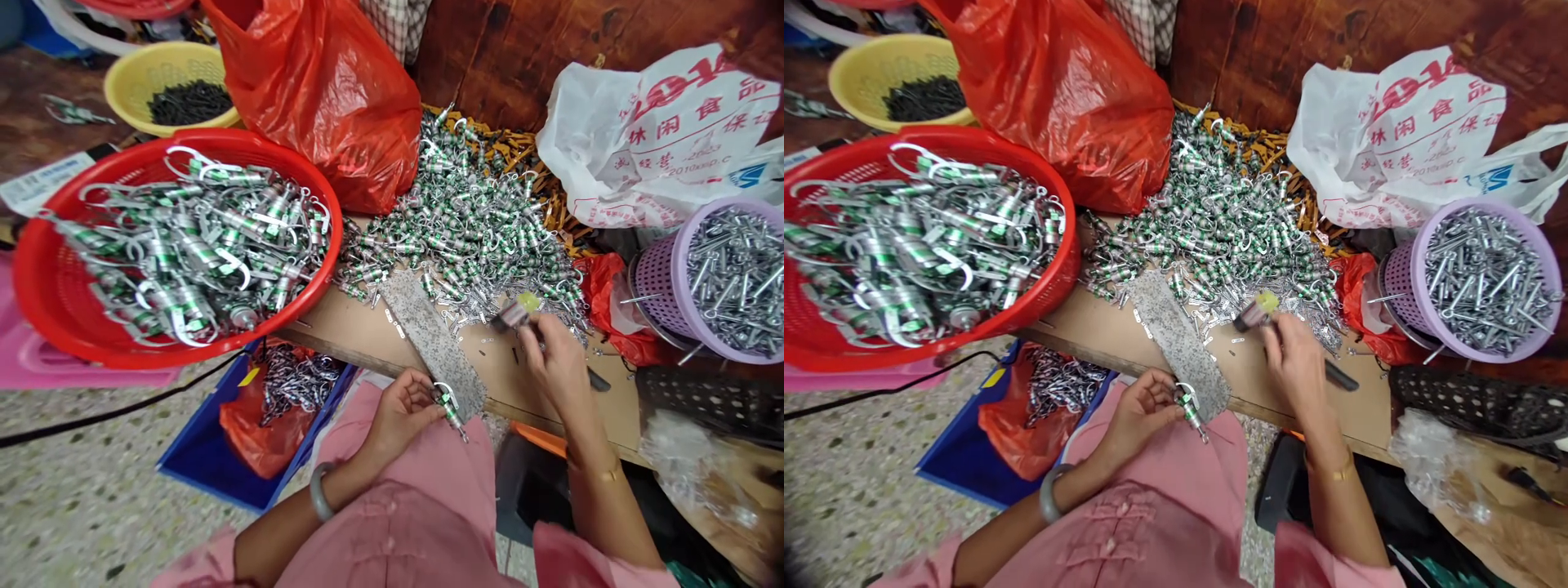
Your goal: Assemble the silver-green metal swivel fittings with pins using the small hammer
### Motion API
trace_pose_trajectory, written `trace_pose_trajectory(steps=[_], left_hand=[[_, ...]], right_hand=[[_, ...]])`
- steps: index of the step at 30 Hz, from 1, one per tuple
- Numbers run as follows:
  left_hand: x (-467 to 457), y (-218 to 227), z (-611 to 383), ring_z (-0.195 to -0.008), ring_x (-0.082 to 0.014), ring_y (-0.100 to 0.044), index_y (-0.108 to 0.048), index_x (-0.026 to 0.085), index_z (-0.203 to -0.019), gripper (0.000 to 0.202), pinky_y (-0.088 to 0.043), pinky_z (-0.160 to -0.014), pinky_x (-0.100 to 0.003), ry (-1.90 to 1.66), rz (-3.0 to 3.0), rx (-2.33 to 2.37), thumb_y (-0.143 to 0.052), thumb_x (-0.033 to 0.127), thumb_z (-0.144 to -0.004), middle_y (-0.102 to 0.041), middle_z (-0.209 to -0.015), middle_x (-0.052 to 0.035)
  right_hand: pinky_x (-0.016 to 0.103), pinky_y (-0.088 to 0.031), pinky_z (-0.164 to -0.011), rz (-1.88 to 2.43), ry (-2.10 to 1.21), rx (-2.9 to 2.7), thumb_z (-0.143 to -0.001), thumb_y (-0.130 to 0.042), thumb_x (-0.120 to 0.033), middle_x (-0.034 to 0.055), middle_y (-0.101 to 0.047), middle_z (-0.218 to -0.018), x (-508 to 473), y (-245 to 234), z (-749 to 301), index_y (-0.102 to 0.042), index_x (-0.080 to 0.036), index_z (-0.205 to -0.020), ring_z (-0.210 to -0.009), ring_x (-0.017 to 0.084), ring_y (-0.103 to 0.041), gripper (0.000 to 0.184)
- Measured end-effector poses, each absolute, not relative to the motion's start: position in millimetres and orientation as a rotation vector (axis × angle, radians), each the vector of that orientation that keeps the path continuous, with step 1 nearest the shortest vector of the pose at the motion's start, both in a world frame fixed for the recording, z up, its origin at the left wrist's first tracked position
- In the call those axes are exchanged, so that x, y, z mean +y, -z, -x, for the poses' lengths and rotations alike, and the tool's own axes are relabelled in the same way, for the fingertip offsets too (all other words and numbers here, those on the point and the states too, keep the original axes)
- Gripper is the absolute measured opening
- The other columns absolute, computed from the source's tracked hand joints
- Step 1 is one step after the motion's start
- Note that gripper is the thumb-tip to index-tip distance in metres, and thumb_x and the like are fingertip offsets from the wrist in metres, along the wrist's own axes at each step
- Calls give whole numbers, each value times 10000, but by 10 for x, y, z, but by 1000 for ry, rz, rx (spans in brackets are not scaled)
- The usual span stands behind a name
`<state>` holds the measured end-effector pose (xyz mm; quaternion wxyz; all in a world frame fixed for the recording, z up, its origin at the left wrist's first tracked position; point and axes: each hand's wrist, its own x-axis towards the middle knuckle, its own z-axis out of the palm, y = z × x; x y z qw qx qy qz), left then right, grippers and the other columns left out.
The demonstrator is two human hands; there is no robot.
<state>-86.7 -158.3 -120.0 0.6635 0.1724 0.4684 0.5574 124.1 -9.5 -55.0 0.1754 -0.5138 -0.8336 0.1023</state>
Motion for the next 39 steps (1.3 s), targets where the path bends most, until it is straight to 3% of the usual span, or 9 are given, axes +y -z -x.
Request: trace_pose_trajectory(steps=[3, 9, 12, 17, 21, 24, 30, 35, 39], left_hand=[[-1585, 1223, 872, -661, -113, -638, -602, 171, -833, 430, -533, -627, -217, -1256, -393, 1065, -942, 311, -609, -706, -753, 8], [-1583, 1252, 863, -648, -113, -629, -593, 173, -840, 446, -529, -619, -215, -1261, -395, 1072, -945, 301, -596, -699, -740, 10], [-1593, 1236, 852, -656, -121, -635, -585, 181, -838, 435, -531, -626, -222, -1264, -400, 1078, -937, 278, -601, -698, -739, 11], [-1617, 1151, 875, -771, -158, -666, -691, 220, -1035, 337, -532, -679, -245, -1278, -685, 1215, -830, 190, -729, -721, -875, -19], [-1581, 1099, 944, -799, -168, -642, -795, 232, -855, 100, -512, -706, -255, -1329, -1104, 1300, -778, 160, -789, -672, -836, -32], [-1549, 1073, 1001, -876, -183, -663, -815, 248, -843, 91, -535, -782, -286, -1398, -1198, 1290, -759, 178, -827, -674, -956, -58], [-1530, 979, 1052, -806, -187, -706, -805, 228, -867, 116, -545, -723, -278, -1333, -1242, 1228, -713, 158, -869, -750, -850, -63], [-1528, 896, 1056, -761, -197, -717, -779, 220, -803, 77, -555, -694, -291, -1333, -1269, 1233, -740, 167, -842, -769, -800, -62], [-1544, 878, 1068, -762, -201, -726, -774, 222, -798, 82, -564, -704, -296, -1363, -1273, 1234, -746, 149, -824, -777, -792, -60]], right_hand=[[302, -495, -746, 1224, -657, -2414, -1029, -462, -214, 60, -653, -975, -677, 374, -1224, -631, -240, -1245, -870, 198, -633, 276], [321, -452, -710, 1170, -172, -2287, -943, -532, -69, 55, -682, -972, -1348, 569, -1161, -611, -317, -1366, -829, 200, -616, 497], [328, -430, -697, 1251, -153, -2313, -954, -519, -113, 57, -690, -946, -1170, 695, -1228, -667, -321, -1297, -821, 207, -610, 427], [359, -483, -764, 1493, -243, -2091, -1000, -511, -283, 96, -691, -966, -317, 719, -1434, -712, -214, -1193, -856, 236, -635, 287], [403, -479, -860, 1520, -147, -2164, -1007, -515, -332, 134, -699, -1058, 39, 783, -1379, -701, -178, -1210, -953, 258, -616, 315], [407, -455, -886, 1469, -108, -2305, -1005, -542, -358, 112, -700, -1042, -58, 898, -1245, -733, -209, -1105, -969, 253, -587, 262], [353, -481, -820, 1453, -377, -2366, -1010, -527, -356, 72, -713, -934, -381, 902, -1095, -700, -210, -941, -905, 225, -626, 237], [294, -512, -732, 1247, -995, -2272, -986, -597, -329, 34, -702, -863, -781, 534, -908, -669, -224, -933, -789, 182, -649, 139], [282, -510, -710, 1086, -1089, -2330, -983, -612, -288, 29, -688, -822, -984, 378, -806, -672, -221, -904, -786, 177, -654, 119]])
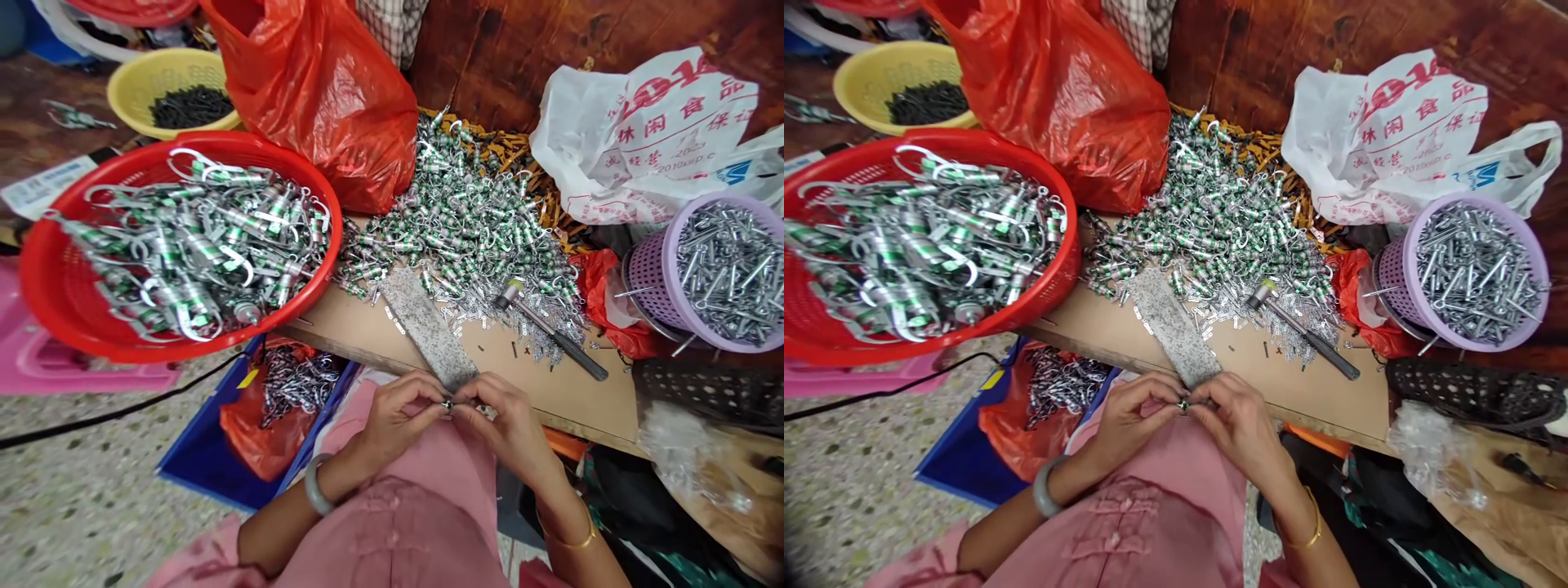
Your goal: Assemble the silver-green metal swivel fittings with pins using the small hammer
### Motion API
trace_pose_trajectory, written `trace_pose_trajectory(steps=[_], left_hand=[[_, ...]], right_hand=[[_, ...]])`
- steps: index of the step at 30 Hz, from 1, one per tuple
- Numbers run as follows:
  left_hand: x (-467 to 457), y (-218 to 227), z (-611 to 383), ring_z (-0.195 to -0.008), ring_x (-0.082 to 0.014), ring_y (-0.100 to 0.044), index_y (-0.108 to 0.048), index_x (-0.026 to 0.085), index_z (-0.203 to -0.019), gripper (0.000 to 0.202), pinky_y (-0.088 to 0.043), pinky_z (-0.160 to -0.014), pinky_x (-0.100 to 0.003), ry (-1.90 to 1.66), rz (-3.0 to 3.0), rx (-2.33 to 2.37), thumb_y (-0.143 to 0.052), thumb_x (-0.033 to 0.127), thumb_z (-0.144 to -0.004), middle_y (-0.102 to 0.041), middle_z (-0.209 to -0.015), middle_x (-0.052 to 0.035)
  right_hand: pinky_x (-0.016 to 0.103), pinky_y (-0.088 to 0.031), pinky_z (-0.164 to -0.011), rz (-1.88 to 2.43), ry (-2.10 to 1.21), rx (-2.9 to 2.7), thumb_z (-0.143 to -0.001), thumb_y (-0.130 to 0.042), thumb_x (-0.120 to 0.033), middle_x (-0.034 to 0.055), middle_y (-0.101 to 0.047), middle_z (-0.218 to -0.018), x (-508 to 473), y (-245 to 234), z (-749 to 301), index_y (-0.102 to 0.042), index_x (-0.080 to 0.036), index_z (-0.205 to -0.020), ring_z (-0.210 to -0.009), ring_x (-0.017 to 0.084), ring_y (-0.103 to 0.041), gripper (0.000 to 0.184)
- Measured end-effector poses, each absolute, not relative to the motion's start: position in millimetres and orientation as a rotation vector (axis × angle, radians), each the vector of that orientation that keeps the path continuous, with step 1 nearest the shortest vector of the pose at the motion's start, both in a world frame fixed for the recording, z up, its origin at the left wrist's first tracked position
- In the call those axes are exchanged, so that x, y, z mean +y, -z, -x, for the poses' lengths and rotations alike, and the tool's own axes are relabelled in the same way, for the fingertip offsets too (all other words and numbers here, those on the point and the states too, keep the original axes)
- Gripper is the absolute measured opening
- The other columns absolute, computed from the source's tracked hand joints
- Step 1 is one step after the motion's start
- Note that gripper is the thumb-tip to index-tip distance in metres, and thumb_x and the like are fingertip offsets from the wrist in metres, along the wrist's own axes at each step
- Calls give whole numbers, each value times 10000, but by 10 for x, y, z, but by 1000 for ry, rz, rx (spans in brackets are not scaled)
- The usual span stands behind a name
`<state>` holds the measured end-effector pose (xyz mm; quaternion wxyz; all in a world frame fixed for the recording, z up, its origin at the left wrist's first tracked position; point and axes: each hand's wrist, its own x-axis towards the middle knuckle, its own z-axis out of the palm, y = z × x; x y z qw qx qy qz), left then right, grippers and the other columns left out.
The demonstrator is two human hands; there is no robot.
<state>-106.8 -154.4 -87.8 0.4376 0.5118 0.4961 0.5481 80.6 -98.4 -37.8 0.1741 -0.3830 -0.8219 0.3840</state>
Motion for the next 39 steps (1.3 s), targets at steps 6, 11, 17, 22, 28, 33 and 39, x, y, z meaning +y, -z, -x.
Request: trace_pose_trajectory(steps=[6, 11, 17, 22, 28, 33, 39], left_hand=[[-1587, 952, 1038, -764, -205, -723, -792, 225, -813, 97, -567, -710, -308, -1381, -1245, 1204, -737, 145, -814, -775, -793, -65], [-1579, 972, 1020, -798, -216, -725, -753, 218, -758, 140, -567, -745, -326, -1441, -1035, 1295, -711, 84, -755, -774, -822, -57], [-1496, 817, 1124, -825, -224, -721, -771, 233, -786, 178, -558, -809, -354, -1257, -1374, 1227, -672, 87, -761, -797, -847, -60], [-1515, 910, 1057, -623, -165, -670, -742, 186, -726, 92, -518, -603, -246, -1060, -1086, 1184, -682, 118, -735, -755, -685, -23], [-1525, 824, 1074, -766, -222, -698, -742, 213, -778, 150, -534, -732, -307, -1004, -1508, 1225, -642, 101, -783, -766, -803, -71], [-1448, 702, 1201, -814, -226, -695, -745, 227, -831, 171, -528, -776, -317, -921, -1634, 1024, -617, 116, -816, -770, -877, -83], [-1576, 977, 955, -618, -139, -612, -685, 180, -735, 46, -448, -589, -232, -957, -855, 1041, -683, 166, -780, -694, -684, -8]], right_hand=[[300, -520, -732, 1013, -1051, -2389, -991, -603, -285, 41, -695, -862, -1002, 403, -834, -672, -226, -954, -819, 187, -657, 98], [282, -546, -717, 1144, -1051, -2343, -980, -611, -274, 48, -679, -964, -1118, 442, -838, -631, -229, -1116, -819, 175, -660, 144], [321, -562, -819, 1095, -965, -2289, -997, -579, -254, 69, -694, -990, -1101, 491, -857, -682, -241, -1056, -951, 203, -676, 120], [318, -557, -763, 1155, -1014, -2295, -992, -608, -285, 62, -714, -956, -1179, 492, -920, -696, -245, -1087, -879, 199, -683, 136], [346, -547, -811, 1119, -852, -2335, -973, -628, -227, 56, -721, -949, -1252, 486, -967, -698, -251, -1065, -916, 213, -673, 119], [336, -558, -810, 1128, -1021, -2233, -985, -608, -267, 66, -726, -983, -1224, 546, -987, -707, -251, -1080, -930, 207, -686, 138], [252, -474, -595, 1490, -1418, -2043, -949, -622, -382, 16, -714, -750, -1334, 601, -1032, -742, -206, -887, -647, 155, -635, 222]])
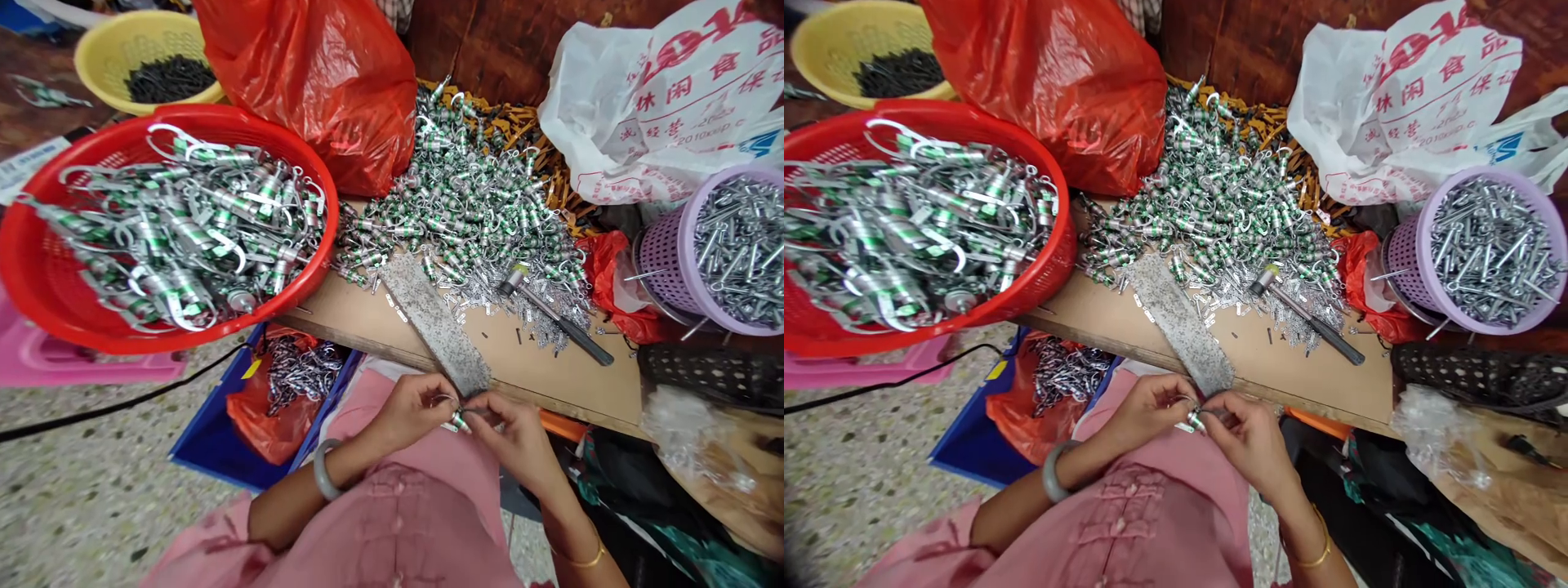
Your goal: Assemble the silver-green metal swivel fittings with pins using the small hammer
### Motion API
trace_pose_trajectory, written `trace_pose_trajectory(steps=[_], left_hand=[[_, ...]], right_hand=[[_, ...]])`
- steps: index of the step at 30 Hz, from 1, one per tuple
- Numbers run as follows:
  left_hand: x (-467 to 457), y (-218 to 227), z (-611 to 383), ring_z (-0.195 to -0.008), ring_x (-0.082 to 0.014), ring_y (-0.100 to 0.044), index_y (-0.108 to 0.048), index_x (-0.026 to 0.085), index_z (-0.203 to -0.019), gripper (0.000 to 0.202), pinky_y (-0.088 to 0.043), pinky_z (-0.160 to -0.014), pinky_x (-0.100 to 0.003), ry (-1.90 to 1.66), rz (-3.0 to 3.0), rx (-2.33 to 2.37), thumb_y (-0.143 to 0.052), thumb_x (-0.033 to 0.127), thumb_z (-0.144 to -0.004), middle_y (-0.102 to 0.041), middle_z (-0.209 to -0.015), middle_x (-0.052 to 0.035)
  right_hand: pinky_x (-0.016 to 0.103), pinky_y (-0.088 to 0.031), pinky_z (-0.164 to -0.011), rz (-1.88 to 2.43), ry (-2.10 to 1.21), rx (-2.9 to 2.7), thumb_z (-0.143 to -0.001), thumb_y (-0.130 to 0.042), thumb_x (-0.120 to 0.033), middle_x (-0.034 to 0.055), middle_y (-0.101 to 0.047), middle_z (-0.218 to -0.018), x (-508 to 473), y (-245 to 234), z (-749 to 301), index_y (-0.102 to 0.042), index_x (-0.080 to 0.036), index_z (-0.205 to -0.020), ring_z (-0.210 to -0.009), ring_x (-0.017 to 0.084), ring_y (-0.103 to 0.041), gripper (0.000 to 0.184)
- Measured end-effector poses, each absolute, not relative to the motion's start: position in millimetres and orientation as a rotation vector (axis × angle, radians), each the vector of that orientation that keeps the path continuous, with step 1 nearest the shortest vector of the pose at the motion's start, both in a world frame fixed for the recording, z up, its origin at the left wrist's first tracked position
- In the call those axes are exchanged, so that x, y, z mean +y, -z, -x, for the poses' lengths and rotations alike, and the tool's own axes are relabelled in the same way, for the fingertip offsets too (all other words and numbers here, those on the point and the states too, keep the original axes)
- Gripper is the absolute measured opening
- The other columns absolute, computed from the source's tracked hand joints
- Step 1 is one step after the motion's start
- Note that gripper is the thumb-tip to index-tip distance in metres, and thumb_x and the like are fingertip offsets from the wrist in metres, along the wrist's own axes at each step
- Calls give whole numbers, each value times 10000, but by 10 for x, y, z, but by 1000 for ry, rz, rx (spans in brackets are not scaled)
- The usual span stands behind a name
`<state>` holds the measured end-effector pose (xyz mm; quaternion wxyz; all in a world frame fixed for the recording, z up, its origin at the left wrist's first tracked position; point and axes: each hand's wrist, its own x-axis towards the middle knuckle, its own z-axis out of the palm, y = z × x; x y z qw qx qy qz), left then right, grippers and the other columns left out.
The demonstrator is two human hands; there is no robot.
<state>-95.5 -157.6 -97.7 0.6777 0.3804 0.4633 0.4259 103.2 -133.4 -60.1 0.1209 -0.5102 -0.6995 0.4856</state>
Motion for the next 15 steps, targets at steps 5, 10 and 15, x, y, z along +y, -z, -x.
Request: trace_pose_trajectory(steps=[5, 10, 15], left_hand=[[-1750, 1113, 711, -755, -143, -665, -615, 185, -876, 379, -501, -703, -233, -1097, -390, 893, -902, 228, -632, -727, -820, -1], [-1755, 1122, 722, -783, -151, -696, -605, 180, -876, 402, -529, -746, -252, -1172, -344, 967, -925, 252, -643, -758, -837, -17], [-1654, 1174, 854, -782, -163, -708, -605, 182, -894, 449, -553, -727, -268, -1199, -344, 1001, -942, 244, -604, -766, -839, -23]], right_hand=[[239, -423, -537, 1643, -1691, -1633, -867, -650, -571, 14, -669, -646, -1406, 753, -1111, -720, -156, -794, -555, 127, -556, 427], [257, -437, -549, 1765, -1398, -1853, -906, -624, -566, 21, -688, -680, -1218, 682, -1223, -737, -178, -813, -580, 146, -582, 415], [323, -509, -766, 1404, -636, -2296, -1006, -534, -346, 70, -739, -951, -541, 663, -1012, -738, -222, -975, -833, 204, -662, 241]])
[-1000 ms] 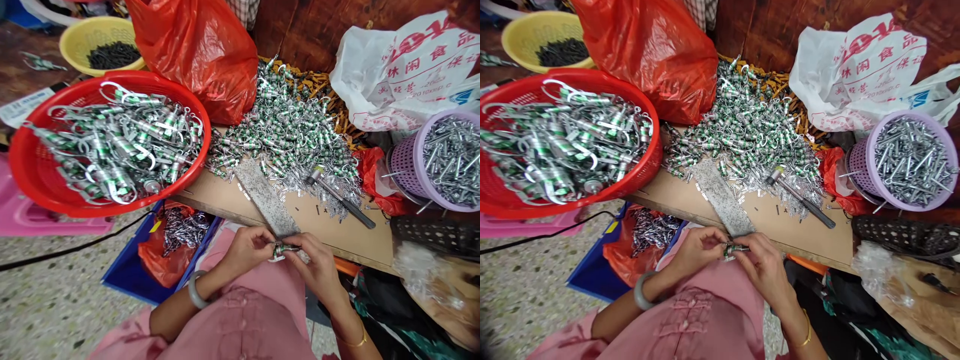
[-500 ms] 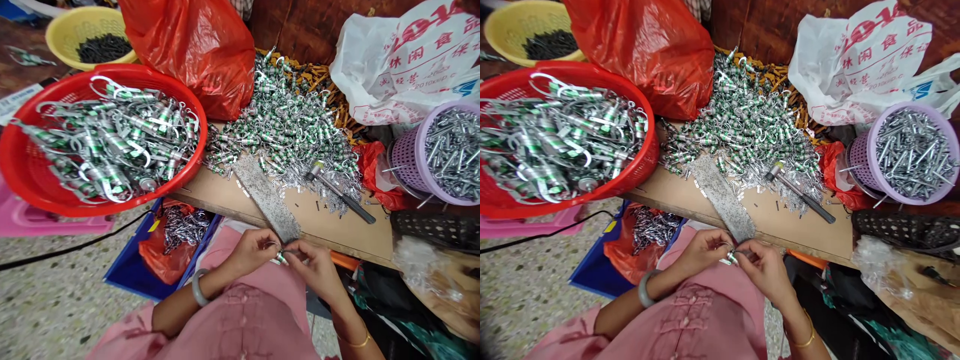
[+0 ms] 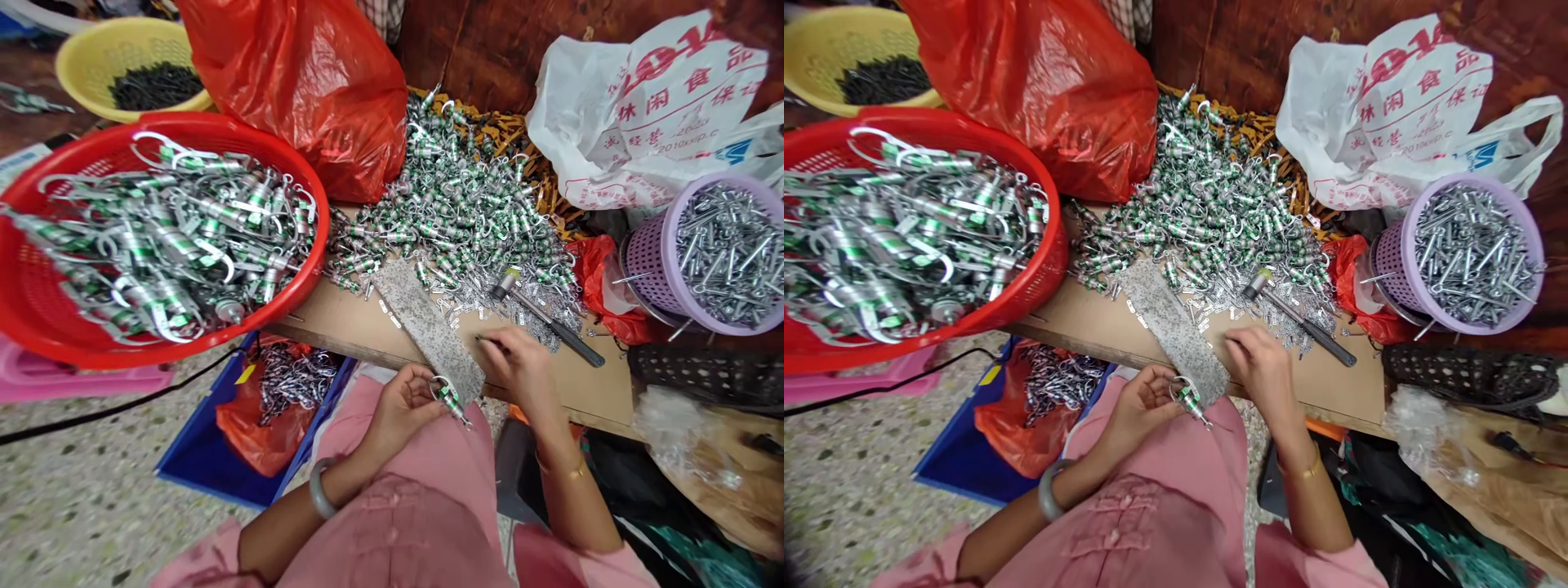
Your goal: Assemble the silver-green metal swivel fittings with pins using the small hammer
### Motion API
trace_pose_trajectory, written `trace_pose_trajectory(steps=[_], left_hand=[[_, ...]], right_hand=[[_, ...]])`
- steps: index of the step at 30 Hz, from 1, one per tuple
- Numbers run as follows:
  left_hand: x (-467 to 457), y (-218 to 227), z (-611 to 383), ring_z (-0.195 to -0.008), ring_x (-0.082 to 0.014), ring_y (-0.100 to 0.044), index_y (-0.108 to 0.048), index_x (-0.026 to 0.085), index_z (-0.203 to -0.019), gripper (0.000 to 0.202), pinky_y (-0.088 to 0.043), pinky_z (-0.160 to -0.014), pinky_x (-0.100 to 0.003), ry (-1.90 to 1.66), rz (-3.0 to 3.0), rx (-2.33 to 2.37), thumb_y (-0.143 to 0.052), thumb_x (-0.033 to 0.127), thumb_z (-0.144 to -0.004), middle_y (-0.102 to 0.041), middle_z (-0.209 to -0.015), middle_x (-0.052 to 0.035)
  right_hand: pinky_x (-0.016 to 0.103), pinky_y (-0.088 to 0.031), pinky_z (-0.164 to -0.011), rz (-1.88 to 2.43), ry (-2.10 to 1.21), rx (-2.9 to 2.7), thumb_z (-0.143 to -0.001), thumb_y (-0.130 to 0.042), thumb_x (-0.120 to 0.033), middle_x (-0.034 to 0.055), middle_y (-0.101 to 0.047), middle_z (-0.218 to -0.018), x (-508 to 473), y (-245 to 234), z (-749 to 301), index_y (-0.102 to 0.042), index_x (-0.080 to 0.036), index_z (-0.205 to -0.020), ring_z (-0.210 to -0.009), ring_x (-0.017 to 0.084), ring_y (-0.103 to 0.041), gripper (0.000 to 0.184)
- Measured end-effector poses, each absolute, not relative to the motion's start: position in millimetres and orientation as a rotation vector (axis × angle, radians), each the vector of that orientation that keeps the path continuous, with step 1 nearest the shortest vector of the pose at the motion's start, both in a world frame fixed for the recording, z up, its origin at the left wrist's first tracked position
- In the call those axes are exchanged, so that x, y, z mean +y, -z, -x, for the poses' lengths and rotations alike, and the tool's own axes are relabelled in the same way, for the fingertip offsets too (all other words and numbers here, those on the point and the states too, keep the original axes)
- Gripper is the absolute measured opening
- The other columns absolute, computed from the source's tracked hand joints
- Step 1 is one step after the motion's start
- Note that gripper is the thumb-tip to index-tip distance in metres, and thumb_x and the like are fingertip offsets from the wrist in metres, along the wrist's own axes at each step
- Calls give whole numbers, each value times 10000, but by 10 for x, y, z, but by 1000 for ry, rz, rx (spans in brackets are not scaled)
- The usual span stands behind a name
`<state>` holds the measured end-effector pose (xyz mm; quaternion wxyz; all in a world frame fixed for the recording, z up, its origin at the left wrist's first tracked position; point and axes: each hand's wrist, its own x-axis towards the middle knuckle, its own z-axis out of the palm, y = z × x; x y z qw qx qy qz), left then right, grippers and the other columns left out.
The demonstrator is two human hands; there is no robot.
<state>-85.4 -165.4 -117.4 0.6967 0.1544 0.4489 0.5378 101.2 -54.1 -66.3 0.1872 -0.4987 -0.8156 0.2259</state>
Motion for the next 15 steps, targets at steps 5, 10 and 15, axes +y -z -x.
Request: trace_pose_trajectory(steps=[5, 10, 15], left_hand=[[-1593, 1194, 915, -773, -156, -698, -610, 172, -897, 449, -552, -717, -267, -1185, -381, 1024, -939, 234, -598, -752, -816, -15], [-1598, 1204, 927, -783, -154, -686, -610, 172, -911, 449, -536, -718, -260, -1171, -396, 1021, -933, 241, -607, -744, -829, -19], [-1588, 1219, 939, -749, -140, -661, -610, 173, -904, 442, -513, -693, -244, -1166, -429, 1034, -933, 234, -608, -724, -810, -6]], right_hand=[[316, -463, -791, 1090, -408, -2872, -1006, -545, -219, 72, -704, -955, -79, 732, -677, -711, -212, -1010, -906, 217, -627, 166], [309, -398, -728, 1138, -151, -3008, -1013, -533, -215, 74, -674, -893, -110, 677, -631, -683, -188, -946, -855, 217, -596, 167], [295, -362, -705, 1097, -168, -3056, -1024, -492, -168, 62, -668, -903, -136, 656, -614, -666, -195, -966, -843, 195, -583, 186]])
